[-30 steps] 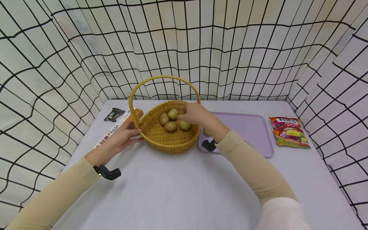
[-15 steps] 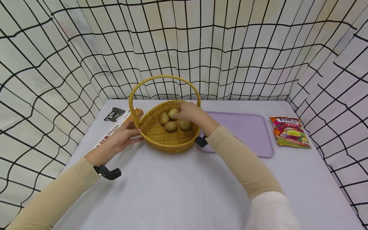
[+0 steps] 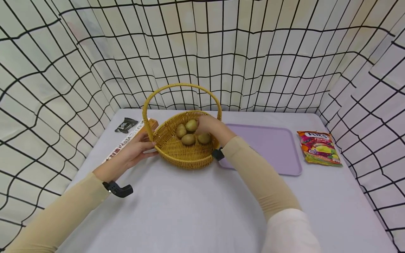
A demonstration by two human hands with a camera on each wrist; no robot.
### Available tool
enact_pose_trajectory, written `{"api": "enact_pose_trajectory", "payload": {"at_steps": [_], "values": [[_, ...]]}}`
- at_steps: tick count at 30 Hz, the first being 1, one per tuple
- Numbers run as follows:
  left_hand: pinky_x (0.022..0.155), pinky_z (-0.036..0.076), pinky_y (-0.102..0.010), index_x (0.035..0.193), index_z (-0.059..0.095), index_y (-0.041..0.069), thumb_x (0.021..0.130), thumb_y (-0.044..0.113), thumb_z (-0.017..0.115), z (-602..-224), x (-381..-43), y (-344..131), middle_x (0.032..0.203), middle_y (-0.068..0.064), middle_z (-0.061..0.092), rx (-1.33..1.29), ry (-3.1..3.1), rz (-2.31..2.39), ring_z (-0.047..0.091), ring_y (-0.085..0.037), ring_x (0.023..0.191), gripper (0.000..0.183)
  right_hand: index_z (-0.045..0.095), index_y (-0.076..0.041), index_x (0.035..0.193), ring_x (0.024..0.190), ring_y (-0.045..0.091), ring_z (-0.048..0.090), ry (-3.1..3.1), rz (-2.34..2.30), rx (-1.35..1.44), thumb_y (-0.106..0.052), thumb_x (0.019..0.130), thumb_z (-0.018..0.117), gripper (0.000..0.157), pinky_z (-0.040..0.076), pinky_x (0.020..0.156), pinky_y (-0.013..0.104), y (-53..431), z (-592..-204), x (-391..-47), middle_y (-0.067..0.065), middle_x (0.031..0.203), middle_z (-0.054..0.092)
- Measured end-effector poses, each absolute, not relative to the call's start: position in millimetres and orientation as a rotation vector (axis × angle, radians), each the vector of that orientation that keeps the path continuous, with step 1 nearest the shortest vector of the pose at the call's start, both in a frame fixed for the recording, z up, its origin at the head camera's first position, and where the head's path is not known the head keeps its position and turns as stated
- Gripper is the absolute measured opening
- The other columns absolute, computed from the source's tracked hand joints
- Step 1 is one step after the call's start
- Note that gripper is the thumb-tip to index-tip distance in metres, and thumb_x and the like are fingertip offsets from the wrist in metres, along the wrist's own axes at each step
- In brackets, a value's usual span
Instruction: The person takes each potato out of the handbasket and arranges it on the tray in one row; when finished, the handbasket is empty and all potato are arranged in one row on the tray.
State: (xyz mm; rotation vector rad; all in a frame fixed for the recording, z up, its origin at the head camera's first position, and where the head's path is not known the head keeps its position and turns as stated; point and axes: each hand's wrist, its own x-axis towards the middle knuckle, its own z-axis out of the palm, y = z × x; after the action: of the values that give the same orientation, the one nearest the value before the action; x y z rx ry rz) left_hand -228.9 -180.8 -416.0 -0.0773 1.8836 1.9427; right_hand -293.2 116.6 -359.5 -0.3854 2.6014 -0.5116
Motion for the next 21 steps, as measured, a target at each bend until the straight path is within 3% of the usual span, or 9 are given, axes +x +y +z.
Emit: {"api": "enact_pose_trajectory", "payload": {"at_steps": [9,16,21], "values": [[0.118,0.044,-0.052,0.165,0.016,0.007,0.104,0.0,0.048,-416,-230,-178,0.166,-0.021,0.02,-0.1,1.897,1.935,0.034,-0.043,0.149,0.069,0.056,0.001,0.143,0.134,0.033,0.054,2.598,-0.436,-0.419,-0.022,0.099,0.066,0.051,0.05,0.112,0.043,113,-365,-301,0.017,0.146,0.058],[0.118,0.044,-0.052,0.165,0.015,0.008,0.105,0.0,0.049,-416,-230,-179,0.166,-0.02,0.02,-0.106,1.875,1.949,0.033,-0.042,0.15,0.069,0.063,0.0,0.13,0.118,0.027,0.058,2.585,-0.403,-0.394,-0.017,0.097,0.062,0.038,0.054,0.097,0.038,109,-373,-304,0.016,0.134,0.062],[0.118,0.044,-0.052,0.165,0.014,0.007,0.105,-0.001,0.048,-416,-229,-179,0.167,-0.021,0.019,-0.102,1.871,1.951,0.033,-0.042,0.15,0.07,0.061,-0.002,0.133,0.113,0.025,0.054,2.516,-0.418,-0.359,-0.011,0.097,0.055,0.038,0.05,0.091,0.033,104,-378,-300,0.015,0.133,0.06]]}}
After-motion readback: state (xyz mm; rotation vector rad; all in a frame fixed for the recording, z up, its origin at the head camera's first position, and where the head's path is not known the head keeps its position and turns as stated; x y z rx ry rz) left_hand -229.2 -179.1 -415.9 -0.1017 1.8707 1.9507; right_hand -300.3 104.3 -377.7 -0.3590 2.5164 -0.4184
